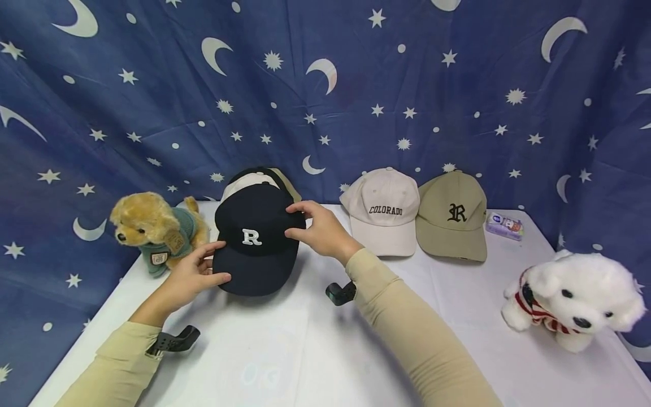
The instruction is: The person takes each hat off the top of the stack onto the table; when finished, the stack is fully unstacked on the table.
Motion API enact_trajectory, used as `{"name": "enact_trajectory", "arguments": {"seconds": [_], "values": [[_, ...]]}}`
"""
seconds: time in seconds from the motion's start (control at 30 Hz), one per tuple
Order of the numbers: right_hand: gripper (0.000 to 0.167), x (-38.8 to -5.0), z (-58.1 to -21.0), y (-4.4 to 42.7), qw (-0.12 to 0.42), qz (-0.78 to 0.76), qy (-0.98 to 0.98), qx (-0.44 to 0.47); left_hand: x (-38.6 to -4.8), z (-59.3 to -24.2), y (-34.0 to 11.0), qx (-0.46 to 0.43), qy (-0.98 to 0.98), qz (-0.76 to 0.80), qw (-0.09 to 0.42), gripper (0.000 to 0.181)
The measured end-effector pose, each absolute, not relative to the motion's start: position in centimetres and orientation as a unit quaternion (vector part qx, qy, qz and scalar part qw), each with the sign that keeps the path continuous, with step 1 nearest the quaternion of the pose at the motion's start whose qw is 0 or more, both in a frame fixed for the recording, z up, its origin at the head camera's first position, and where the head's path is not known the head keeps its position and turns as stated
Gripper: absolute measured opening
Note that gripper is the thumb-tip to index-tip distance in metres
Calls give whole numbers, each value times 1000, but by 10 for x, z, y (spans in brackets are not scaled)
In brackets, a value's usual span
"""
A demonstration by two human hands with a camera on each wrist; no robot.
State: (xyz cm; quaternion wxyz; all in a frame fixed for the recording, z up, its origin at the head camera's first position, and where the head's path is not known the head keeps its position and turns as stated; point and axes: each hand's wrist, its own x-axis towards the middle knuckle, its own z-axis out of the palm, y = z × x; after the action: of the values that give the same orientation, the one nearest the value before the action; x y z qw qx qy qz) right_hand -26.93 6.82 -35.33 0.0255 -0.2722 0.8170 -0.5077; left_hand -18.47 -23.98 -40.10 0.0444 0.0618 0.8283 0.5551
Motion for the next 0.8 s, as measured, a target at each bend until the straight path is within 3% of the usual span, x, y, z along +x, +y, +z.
{"name": "enact_trajectory", "arguments": {"seconds": [0.23,0.53,0.8], "values": [[44,-271,-353,83,14,-495,833,-248,-185,-397,-226,61,838,542,16,74],[44,-269,-357,97,5,-490,839,-238,-187,-398,-212,42,827,559,27,53],[45,-268,-355,113,-5,-483,846,-227,-192,-405,-193,55,836,546,20,49]]}}
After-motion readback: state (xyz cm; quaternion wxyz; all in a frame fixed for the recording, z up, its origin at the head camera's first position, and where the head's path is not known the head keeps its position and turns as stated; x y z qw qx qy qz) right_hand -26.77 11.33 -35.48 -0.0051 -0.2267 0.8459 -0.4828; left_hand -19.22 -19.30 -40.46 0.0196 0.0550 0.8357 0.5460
